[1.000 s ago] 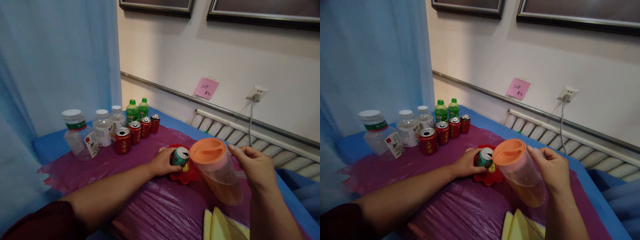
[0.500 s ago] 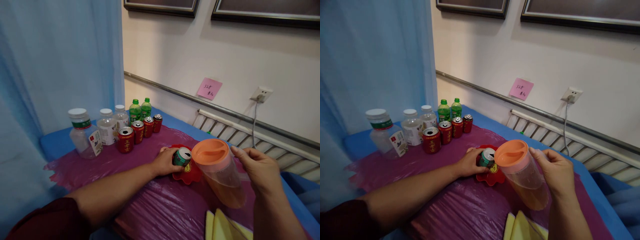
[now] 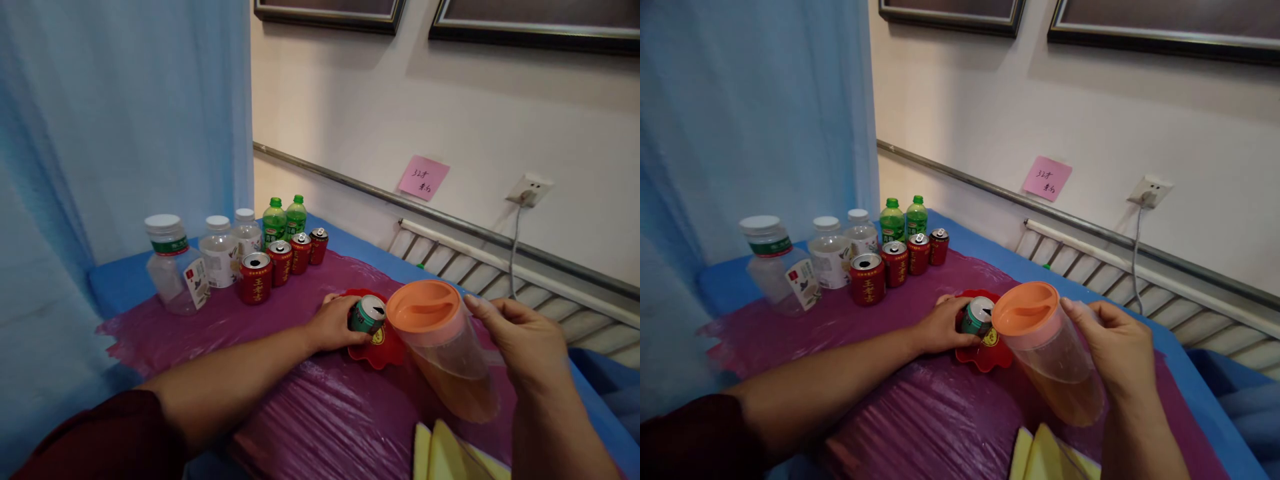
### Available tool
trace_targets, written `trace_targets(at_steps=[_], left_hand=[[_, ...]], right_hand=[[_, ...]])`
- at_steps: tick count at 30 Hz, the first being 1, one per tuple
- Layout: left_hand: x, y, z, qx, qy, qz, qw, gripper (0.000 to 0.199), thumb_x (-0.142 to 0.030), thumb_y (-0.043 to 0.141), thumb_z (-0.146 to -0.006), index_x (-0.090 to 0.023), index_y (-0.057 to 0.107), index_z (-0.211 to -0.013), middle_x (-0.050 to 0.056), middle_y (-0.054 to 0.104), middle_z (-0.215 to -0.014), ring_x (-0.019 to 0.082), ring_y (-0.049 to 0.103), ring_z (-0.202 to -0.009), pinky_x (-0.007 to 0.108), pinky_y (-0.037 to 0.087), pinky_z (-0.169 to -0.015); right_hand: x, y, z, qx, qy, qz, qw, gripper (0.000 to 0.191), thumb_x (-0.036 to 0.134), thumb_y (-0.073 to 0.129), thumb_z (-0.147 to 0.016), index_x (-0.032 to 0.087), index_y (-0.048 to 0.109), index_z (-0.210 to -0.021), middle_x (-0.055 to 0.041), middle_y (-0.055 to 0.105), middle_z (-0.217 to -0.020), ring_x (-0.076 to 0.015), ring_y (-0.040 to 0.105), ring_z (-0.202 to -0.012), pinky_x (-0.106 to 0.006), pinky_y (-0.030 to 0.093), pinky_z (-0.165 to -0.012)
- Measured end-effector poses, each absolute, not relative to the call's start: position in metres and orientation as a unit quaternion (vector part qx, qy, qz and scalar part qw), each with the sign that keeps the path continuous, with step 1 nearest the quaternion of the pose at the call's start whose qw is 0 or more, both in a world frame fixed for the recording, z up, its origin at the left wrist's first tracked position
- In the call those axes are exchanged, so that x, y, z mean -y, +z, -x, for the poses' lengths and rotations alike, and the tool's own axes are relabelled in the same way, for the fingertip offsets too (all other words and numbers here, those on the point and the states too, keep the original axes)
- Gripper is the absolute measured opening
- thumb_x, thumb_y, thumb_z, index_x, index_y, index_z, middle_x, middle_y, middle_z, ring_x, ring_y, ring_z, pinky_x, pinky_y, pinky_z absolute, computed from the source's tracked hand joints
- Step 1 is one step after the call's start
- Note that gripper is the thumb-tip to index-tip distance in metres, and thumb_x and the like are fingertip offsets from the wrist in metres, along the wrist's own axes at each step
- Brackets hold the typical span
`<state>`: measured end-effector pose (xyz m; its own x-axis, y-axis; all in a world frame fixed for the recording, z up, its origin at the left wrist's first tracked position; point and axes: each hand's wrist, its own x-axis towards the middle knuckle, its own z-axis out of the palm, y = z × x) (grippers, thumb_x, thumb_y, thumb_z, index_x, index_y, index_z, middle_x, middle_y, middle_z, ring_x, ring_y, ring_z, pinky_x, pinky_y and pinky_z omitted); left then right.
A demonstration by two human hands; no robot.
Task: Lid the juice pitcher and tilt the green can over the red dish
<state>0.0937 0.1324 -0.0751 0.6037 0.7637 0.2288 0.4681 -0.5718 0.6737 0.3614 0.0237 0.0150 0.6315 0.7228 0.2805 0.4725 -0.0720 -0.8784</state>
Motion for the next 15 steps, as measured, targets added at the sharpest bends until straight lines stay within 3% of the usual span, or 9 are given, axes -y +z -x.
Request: trace_targets(at_steps=[15], left_hand=[[-0.1325,-0.0771,-0.095,-0.362,0.253,-0.85,0.286,0.071,-0.046,0.086,-0.067,-0.028,0.062,-0.132,0.006,0.072,-0.129,0.034,0.062,-0.122,0.05,0.03,-0.115]], right_hand=[[-0.0204,0.0187,-0.3562,0.41,0.097,0.737,0.529,0.048,0.063,0.083,-0.061,0.018,0.066,-0.062,0.0038,0.046,-0.056,-0.0112,0.04,-0.057,-0.024,0.032,-0.047]])
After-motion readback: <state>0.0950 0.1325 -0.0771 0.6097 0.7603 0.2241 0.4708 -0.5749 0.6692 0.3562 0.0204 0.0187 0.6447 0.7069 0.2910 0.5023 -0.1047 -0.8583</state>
